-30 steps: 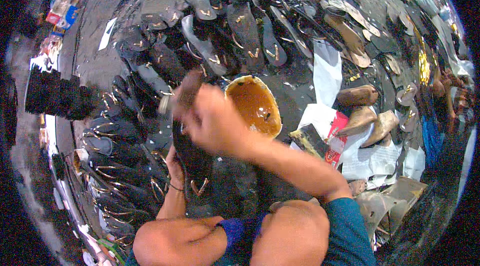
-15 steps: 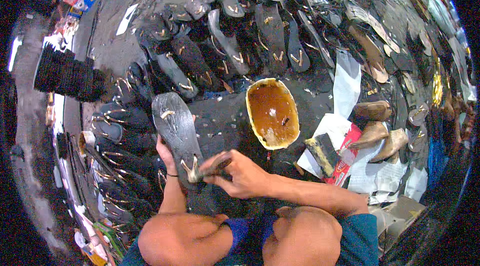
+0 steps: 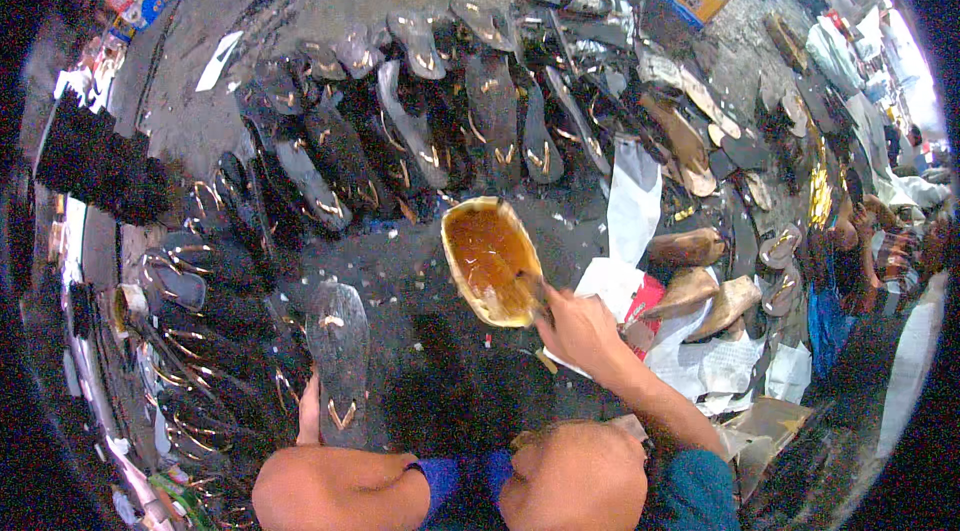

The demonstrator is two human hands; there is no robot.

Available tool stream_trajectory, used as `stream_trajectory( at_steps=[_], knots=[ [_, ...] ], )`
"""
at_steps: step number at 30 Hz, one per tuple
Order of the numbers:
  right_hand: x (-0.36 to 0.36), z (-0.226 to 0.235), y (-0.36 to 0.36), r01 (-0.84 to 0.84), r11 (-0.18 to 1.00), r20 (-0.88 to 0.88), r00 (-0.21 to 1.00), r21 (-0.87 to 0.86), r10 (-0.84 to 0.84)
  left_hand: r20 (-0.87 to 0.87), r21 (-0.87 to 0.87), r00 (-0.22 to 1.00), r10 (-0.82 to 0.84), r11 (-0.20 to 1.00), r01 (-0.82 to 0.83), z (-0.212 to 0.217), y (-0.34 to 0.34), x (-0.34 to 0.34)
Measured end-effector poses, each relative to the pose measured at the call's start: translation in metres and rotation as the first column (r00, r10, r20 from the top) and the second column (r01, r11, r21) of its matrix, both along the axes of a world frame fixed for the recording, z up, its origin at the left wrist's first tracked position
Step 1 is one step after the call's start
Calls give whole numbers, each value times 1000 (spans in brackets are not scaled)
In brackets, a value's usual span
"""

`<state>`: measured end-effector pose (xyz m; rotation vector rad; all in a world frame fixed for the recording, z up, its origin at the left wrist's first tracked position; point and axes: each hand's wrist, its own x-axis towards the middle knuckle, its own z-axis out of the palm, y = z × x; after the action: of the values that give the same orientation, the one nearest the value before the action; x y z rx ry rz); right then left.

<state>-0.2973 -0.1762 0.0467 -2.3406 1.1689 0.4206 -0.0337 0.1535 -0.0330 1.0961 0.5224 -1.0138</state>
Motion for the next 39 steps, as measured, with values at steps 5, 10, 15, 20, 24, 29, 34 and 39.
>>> stream_trajectory(
  at_steps=[5,10,15,20,24,29,34,39],
  knots=[
    [-6,48,-11,-11,830,440,851,558,-285,34,16,993,-115,993,114,28,-50,20],
    [101,59,17,-237,687,707,433,687,-559,-31,-564,987,-159,818,114,-1,-141,45],
    [163,29,9,-257,964,963,270,70,2,-79,-694,967,-244,709,122,44,-170,15],
    [107,40,54,-551,811,924,173,-195,340,21,-533,997,-77,843,76,70,-166,38],
    [126,43,26,-226,951,944,205,-212,259,125,-287,992,2,957,34,69,-163,23],
    [102,46,78,-672,733,966,105,-105,235,-111,-657,987,113,737,-158,54,-172,34],
    [160,38,12,-299,863,887,96,-407,451,85,-316,995,-52,946,77,74,-176,-20],
    [113,51,81,-522,725,845,13,-450,534,130,-683,919,-371,639,354,63,-175,35]
  ],
)
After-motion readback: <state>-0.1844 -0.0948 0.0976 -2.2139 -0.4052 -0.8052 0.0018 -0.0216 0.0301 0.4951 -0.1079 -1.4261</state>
